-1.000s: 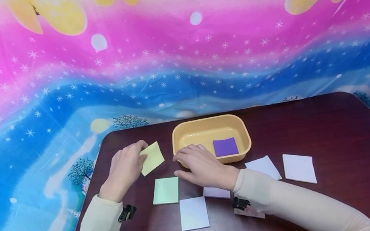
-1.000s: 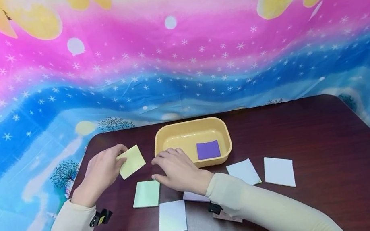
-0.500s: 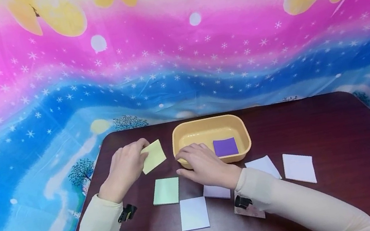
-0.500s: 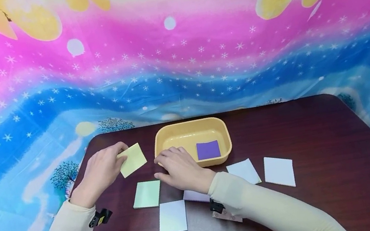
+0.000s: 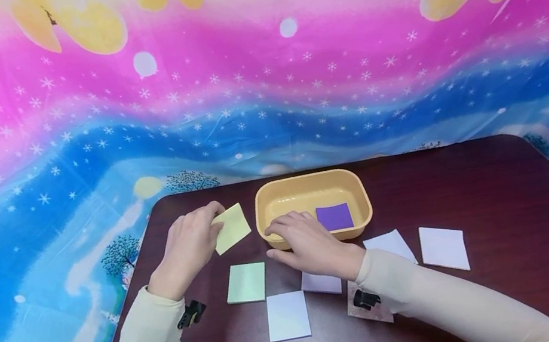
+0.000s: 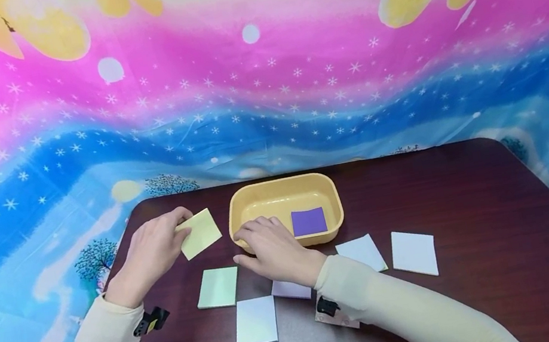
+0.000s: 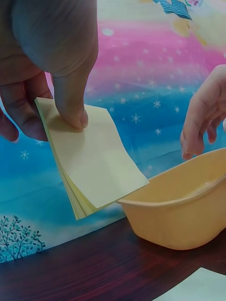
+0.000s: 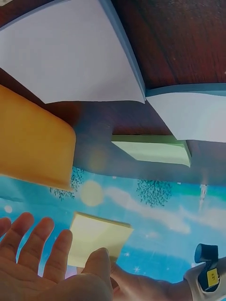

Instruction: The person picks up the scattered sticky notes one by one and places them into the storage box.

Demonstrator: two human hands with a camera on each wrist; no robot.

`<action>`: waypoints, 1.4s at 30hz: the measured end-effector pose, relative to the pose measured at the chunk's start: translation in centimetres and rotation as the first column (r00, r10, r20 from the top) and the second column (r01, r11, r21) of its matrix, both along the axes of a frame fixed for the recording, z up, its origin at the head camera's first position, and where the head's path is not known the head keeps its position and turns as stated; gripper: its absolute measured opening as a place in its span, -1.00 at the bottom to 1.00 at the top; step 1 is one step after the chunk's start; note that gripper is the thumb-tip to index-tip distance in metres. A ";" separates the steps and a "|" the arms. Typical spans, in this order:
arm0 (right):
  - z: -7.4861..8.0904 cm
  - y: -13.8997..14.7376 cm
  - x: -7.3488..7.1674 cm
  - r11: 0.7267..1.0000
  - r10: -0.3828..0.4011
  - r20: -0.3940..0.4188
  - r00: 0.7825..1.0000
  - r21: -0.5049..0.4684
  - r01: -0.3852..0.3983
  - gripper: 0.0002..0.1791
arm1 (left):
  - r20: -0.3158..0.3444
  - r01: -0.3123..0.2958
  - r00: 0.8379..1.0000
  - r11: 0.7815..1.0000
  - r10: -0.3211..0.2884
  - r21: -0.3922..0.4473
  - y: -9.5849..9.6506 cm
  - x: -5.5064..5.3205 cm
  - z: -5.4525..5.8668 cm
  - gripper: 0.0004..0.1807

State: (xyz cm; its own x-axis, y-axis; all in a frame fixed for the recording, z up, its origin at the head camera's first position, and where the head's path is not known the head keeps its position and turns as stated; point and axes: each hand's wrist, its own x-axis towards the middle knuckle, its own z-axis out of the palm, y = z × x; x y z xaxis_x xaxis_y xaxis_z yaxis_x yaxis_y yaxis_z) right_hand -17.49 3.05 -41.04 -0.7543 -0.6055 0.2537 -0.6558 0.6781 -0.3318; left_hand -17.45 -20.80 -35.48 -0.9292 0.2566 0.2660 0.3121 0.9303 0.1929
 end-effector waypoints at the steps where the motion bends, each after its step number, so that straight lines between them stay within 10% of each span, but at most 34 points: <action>1: 0.0 0.1 0.0 1.000 0.000 -0.003 1.000 -0.001 0.000 -0.55 | 0.000 0.003 1.000 1.000 -0.003 -0.001 0.1 0.0 0.0 -0.86; 42: 0.0 1.6 -0.7 0.998 -0.051 0.002 0.999 -0.024 0.051 -0.59 | -0.033 0.079 0.996 0.997 -0.080 -0.026 3.7 -0.9 0.4 -0.90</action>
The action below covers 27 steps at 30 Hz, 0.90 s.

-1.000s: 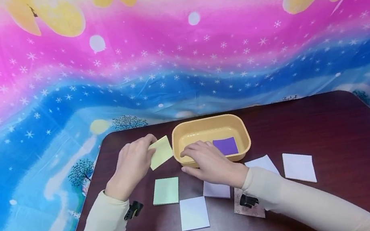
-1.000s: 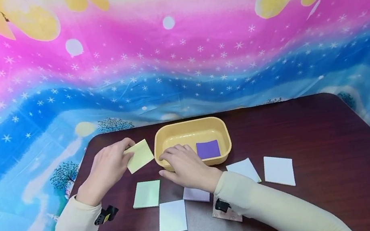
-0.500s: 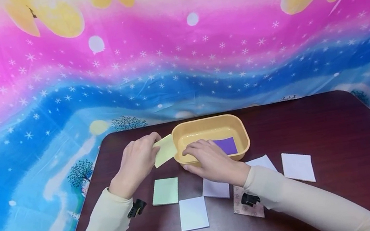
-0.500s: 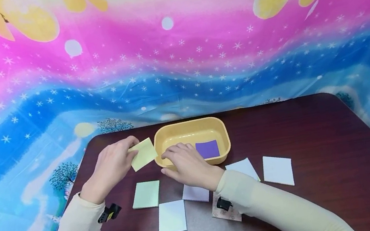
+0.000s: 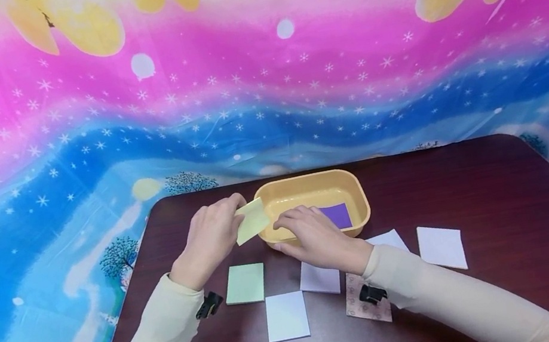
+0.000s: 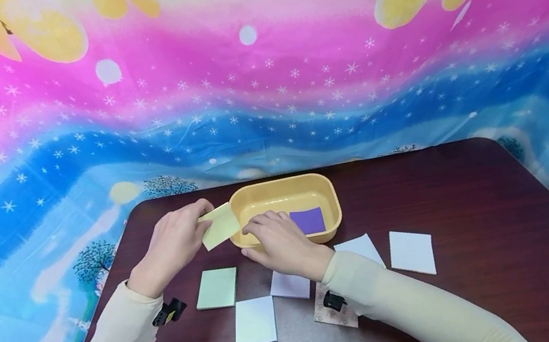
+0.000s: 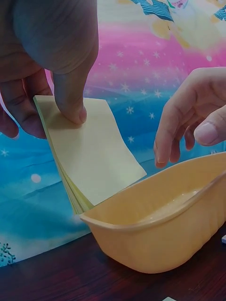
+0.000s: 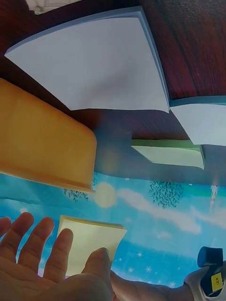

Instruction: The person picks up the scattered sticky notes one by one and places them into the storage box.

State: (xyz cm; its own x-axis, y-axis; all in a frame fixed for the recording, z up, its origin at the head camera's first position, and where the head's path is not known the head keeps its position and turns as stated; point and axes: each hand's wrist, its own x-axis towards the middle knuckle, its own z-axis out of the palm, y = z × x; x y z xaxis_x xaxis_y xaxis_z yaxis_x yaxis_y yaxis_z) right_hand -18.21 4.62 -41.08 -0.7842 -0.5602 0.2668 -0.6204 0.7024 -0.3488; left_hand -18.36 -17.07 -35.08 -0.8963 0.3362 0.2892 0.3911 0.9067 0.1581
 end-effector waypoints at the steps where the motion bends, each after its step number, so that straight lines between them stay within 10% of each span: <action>1: 0.0 0.0 0.0 1.000 -0.003 0.002 1.000 -0.003 0.003 -0.59 | 0.000 0.001 1.000 1.000 -0.001 0.001 0.1 0.0 0.0 -0.90; 27: -0.3 1.4 -0.4 0.999 -0.042 0.001 0.999 -0.028 0.042 -0.58 | -0.009 0.034 0.999 0.999 -0.034 -0.006 2.4 -1.2 -0.6 -0.85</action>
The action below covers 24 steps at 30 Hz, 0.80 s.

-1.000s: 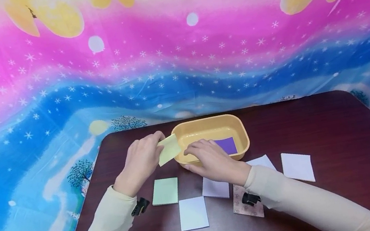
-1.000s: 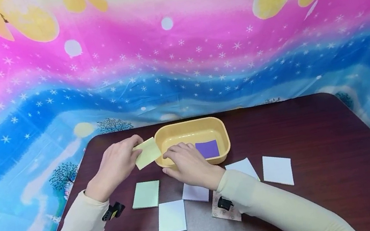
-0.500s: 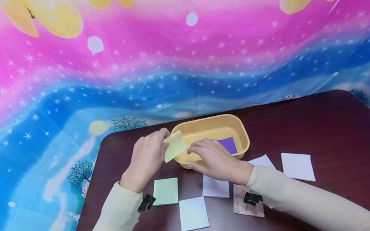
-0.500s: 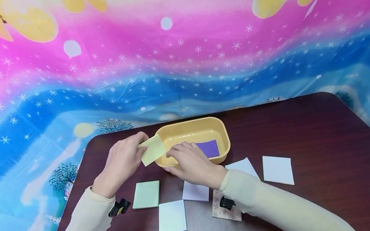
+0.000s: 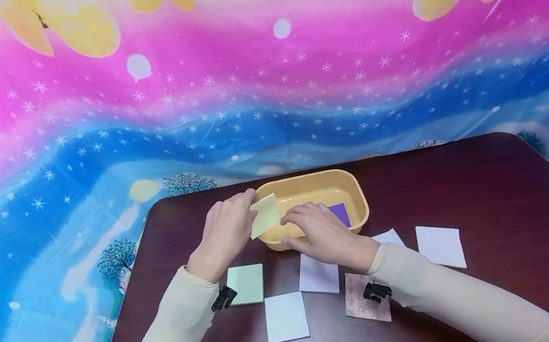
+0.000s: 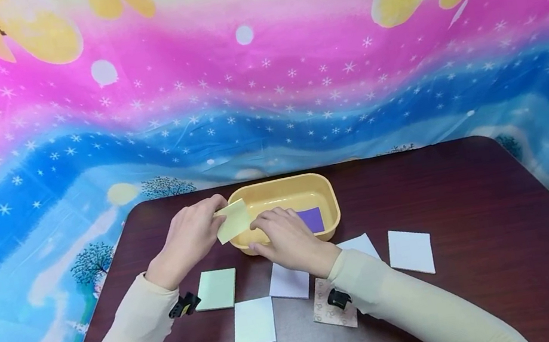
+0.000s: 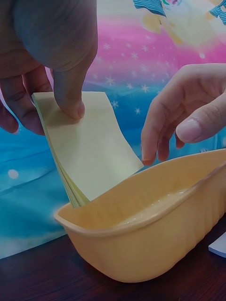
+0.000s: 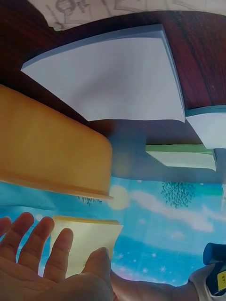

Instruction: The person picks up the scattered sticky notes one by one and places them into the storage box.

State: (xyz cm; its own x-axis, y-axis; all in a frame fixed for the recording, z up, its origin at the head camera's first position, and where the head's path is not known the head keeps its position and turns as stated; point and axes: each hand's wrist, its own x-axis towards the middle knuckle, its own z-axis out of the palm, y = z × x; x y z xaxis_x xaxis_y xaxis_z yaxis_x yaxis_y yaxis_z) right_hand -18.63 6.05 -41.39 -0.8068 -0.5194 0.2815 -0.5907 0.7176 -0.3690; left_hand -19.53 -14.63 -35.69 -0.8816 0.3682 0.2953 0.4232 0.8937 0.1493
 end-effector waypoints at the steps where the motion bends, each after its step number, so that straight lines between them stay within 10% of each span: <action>1: 0.0 0.0 0.0 1.000 -0.001 0.000 1.000 0.001 0.001 -0.59 | 0.000 -0.001 1.000 1.000 0.001 -0.001 0.1 0.0 0.0 -0.85; 24: -0.2 1.3 -0.6 0.998 -0.023 -0.034 0.999 0.064 0.025 -0.59 | 0.026 0.018 1.000 0.999 -0.017 -0.049 1.4 -1.0 -0.9 -0.80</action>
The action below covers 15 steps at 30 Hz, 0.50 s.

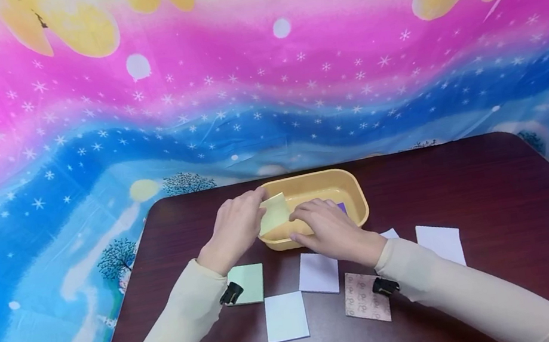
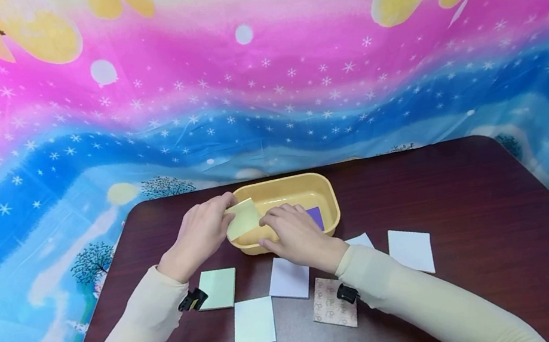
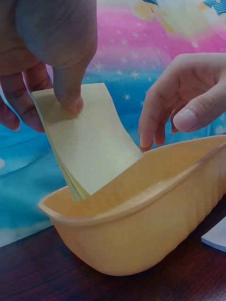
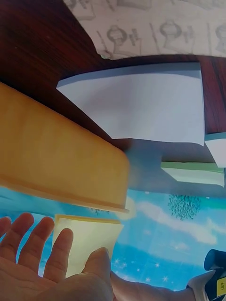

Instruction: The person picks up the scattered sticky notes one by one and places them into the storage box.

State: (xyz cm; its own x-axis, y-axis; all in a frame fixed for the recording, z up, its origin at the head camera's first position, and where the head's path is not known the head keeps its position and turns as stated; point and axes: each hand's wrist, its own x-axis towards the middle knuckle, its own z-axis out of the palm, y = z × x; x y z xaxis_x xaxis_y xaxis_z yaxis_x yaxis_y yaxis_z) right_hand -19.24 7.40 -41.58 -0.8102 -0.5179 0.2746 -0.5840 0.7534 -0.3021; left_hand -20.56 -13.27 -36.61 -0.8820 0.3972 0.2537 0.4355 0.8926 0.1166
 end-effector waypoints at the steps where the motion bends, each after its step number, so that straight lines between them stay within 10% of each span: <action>1: 0.0 0.1 0.0 1.000 -0.003 0.001 1.000 0.002 0.003 -0.58 | 0.004 -0.003 1.000 1.000 0.003 -0.002 0.1 0.0 0.0 -0.81; 15: 0.0 0.6 -0.2 1.000 -0.014 0.000 1.000 0.002 0.014 -0.60 | 0.039 -0.008 0.999 1.000 0.009 -0.010 0.9 -0.4 -0.6 -0.80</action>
